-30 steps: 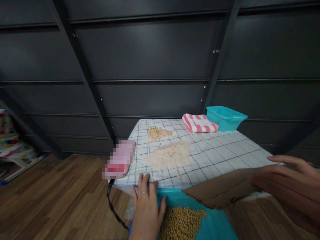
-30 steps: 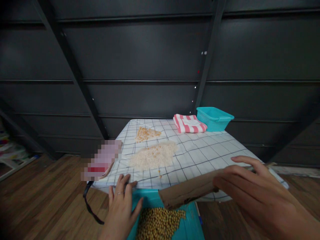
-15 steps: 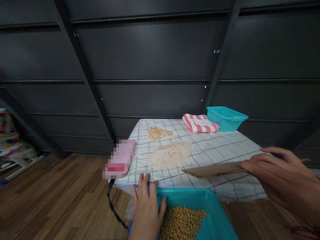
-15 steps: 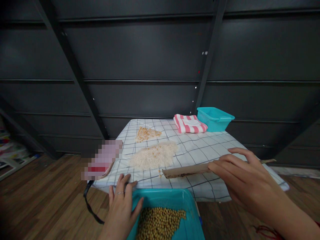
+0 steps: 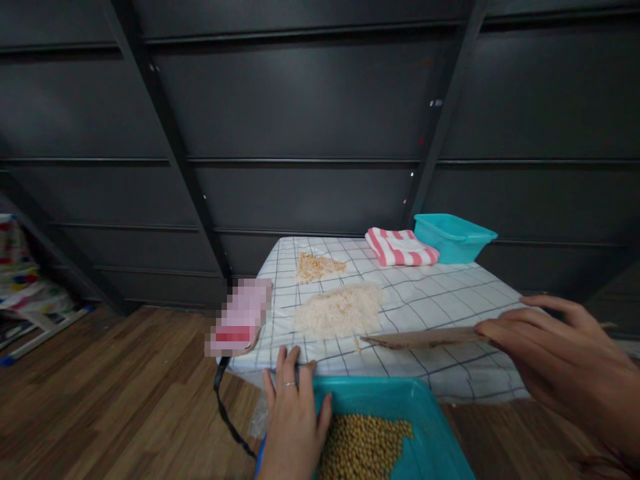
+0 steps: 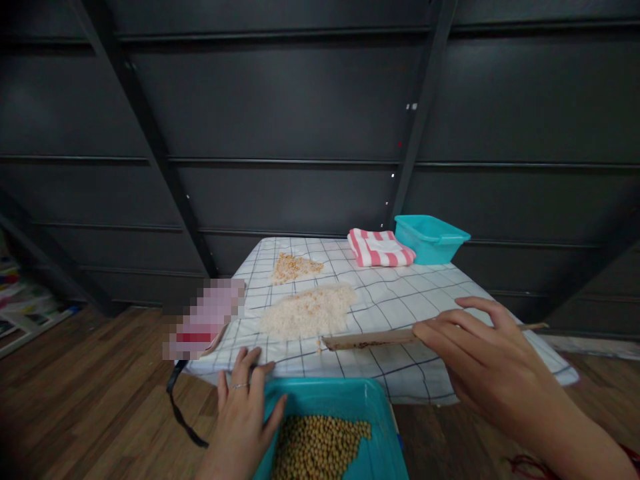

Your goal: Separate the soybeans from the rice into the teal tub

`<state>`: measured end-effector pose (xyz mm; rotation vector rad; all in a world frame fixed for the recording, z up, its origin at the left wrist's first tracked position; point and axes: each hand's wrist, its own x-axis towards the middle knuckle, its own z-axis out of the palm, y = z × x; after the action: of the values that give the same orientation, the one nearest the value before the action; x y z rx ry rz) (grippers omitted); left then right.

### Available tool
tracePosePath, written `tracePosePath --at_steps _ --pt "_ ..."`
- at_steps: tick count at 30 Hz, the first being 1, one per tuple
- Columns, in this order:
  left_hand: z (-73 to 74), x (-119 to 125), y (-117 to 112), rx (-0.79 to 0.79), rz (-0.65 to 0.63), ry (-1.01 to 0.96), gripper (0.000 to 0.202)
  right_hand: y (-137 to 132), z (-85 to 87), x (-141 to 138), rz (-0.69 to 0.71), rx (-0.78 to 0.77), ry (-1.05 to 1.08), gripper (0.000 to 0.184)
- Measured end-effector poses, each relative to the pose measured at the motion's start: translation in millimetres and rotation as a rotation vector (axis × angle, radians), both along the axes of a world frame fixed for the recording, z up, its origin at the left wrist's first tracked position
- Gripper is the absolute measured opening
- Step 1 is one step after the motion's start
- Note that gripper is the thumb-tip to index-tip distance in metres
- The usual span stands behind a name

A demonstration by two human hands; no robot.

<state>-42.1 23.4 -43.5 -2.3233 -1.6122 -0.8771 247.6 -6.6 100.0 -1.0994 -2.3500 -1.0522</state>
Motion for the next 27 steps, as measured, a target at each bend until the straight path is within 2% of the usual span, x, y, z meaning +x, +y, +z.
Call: tracePosePath --at_steps 7,15,22,27 --pt "4.3 0.3 -2.1 0.013 -0.003 -0.005 0.021 3.1 -8.9 -2.4 -0.003 -0.063 0.021 0.035" --pt "0.8 -5.6 0.3 -0.032 -0.015 0.046 0.024 -1.4 -0.2 -7.2 0.037 -0.038 0.031 0.036" --pt "0.7 -5.0 0.2 -0.014 -0.008 0.022 0.024 5.6 -8.9 -8.6 -0.006 -0.058 0.021 0.034" --pt "0.1 -6.8 1.9 -0.035 -0.028 0.05 0.025 2.3 -3.6 -8.3 0.018 -0.053 -0.005 0.034"
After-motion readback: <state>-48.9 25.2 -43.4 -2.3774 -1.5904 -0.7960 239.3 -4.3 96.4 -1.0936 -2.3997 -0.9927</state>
